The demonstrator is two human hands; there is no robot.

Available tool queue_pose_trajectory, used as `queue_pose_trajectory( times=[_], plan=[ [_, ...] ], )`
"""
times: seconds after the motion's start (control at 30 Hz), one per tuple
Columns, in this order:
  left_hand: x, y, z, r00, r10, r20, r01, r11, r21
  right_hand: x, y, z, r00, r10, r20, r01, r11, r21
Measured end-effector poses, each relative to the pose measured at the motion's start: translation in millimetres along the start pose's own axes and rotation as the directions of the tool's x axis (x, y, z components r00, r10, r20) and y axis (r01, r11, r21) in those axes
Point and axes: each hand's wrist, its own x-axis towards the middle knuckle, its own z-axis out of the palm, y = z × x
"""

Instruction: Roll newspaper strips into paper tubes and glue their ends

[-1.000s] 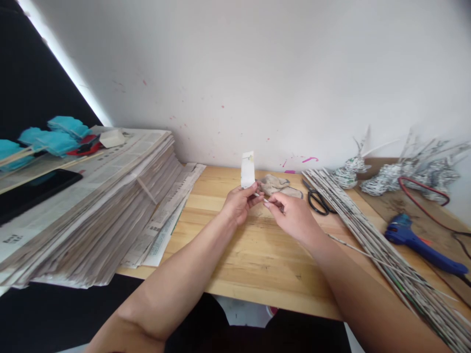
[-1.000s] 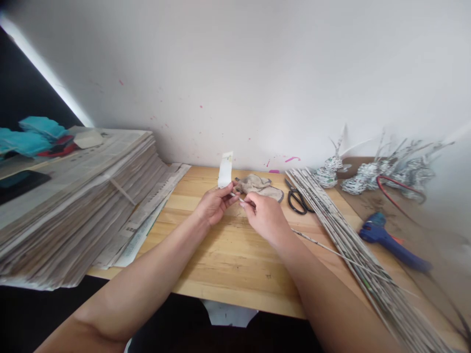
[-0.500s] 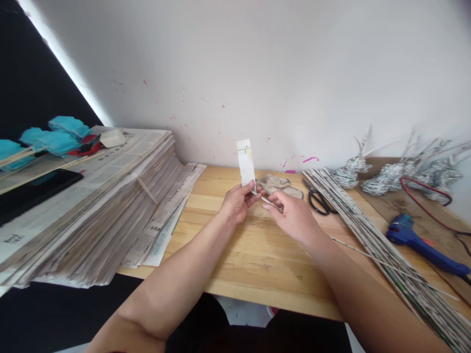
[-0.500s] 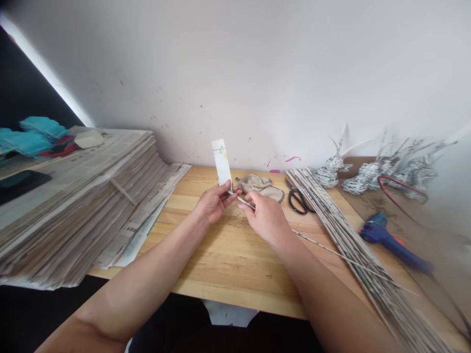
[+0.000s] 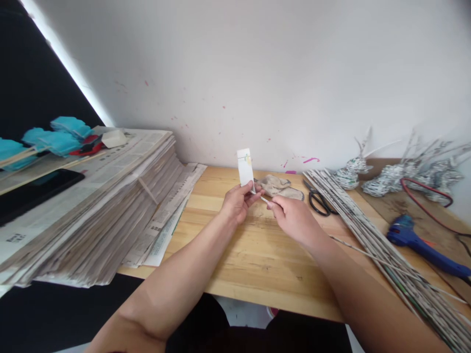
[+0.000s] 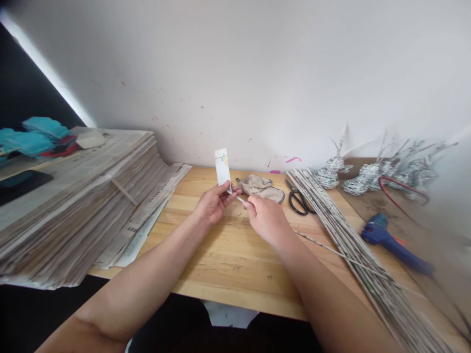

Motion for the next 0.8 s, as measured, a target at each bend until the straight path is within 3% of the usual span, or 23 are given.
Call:
queue_pose_trajectory(
  times=[0.1, 0.27, 0.43, 0.6, 0.73, 0.8],
  plan=[
    [1.2, -0.4, -0.6, 1.0, 0.008, -0.007, -0.008, 1.0, -0.003, -0.3, 0.1, 0.0, 0.999, 0.018, 0.034, -0.019, 1.0, 0.025],
    [1.4, 0.8, -1.3, 1.0, 0.005, -0.016, -0.005, 1.0, -0.014, -0.4, 0.3, 0.0, 0.998, 0.001, -0.055, -0.002, 1.0, -0.007],
    [1.1, 0.8, -1.6, 0.999, 0.017, -0.036, -0.018, 0.999, -0.033, 0.0, 1.6, 0.0, 0.999, 0.009, 0.053, -0.009, 1.0, 0.008],
    [0.2, 0.0, -0.4, 0.999, 0.014, -0.031, -0.015, 0.999, -0.032, -0.5, 0.6, -0.6, 0.999, -0.01, -0.05, 0.009, 1.0, -0.021],
    [0.3, 1.2, -0.3, 0.999, 0.015, -0.042, -0.016, 0.999, -0.032, -0.5, 0.9, 0.7, 0.999, 0.0, 0.054, 0.001, 1.0, -0.01],
    [0.6, 1.4, -0.4, 0.999, 0.015, -0.044, -0.016, 0.999, -0.032, -0.6, 0.7, 1.6, 0.999, 0.003, 0.036, -0.003, 1.0, -0.002]
  ],
)
